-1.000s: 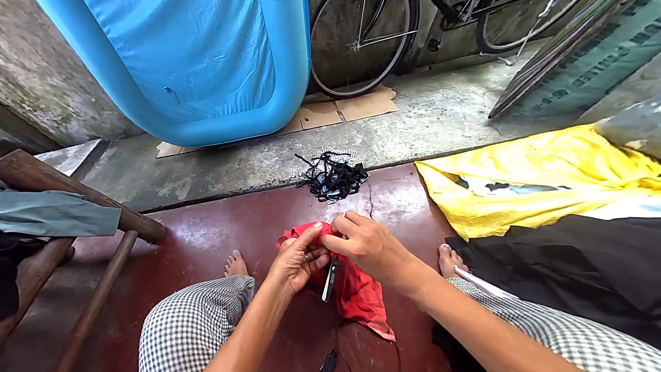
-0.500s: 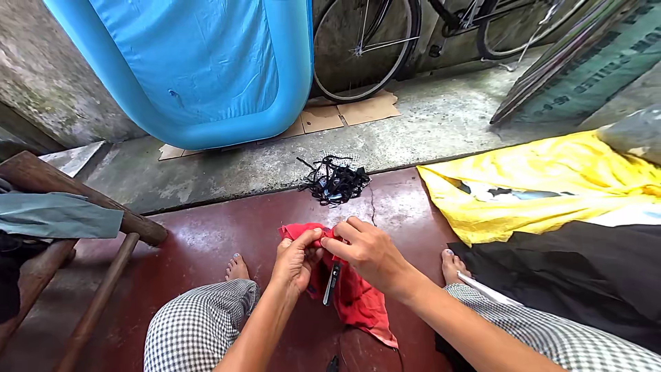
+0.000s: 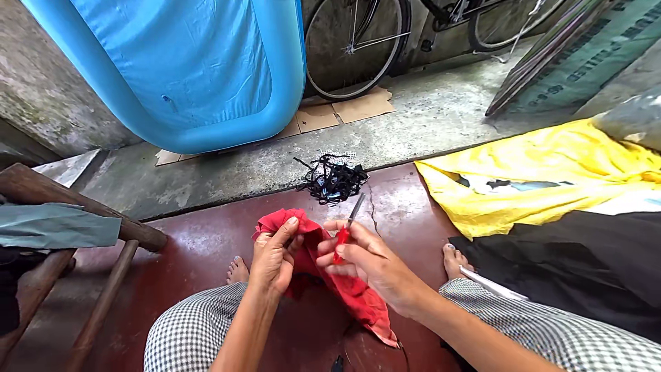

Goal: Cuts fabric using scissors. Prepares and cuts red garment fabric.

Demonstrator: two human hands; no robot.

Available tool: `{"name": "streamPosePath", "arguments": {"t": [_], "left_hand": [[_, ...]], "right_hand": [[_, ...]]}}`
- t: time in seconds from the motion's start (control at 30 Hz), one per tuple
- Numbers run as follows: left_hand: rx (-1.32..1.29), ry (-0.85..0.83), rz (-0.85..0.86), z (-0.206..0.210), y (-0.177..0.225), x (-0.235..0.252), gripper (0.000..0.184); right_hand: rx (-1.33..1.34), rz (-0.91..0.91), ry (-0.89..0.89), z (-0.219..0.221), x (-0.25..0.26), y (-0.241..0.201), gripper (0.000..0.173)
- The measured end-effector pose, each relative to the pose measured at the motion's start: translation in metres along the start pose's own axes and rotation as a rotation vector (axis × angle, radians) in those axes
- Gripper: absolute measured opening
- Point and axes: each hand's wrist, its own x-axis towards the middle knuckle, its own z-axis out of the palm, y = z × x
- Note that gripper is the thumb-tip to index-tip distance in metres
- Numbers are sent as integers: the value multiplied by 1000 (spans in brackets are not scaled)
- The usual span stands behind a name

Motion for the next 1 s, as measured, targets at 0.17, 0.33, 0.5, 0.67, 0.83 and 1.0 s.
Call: {"name": "streamPosePath", "arguments": {"t": [0.17,0.33,0.5,0.67,0.83,1.0], "left_hand": [[-5,41,-8,0,-1,2,20],[2,57,-34,4,-3,2,20],[34,43,-20,4,-4,1,21],[98,-5,-6,3,-6,-4,23],[123,-1,17,3,-5,-5,25],[153,16,58,1,-3,-4,25]], "right_hand": [[226,322,-250,13,-20,13,43],[361,462,-377,18,-23,20,27],[382,468,-373,18,-20,19,24],[392,463,-432,11,-15,20,25],[436,427,-509,7,-15,24,34],[465,413,-563,7,-18,21,35]]}}
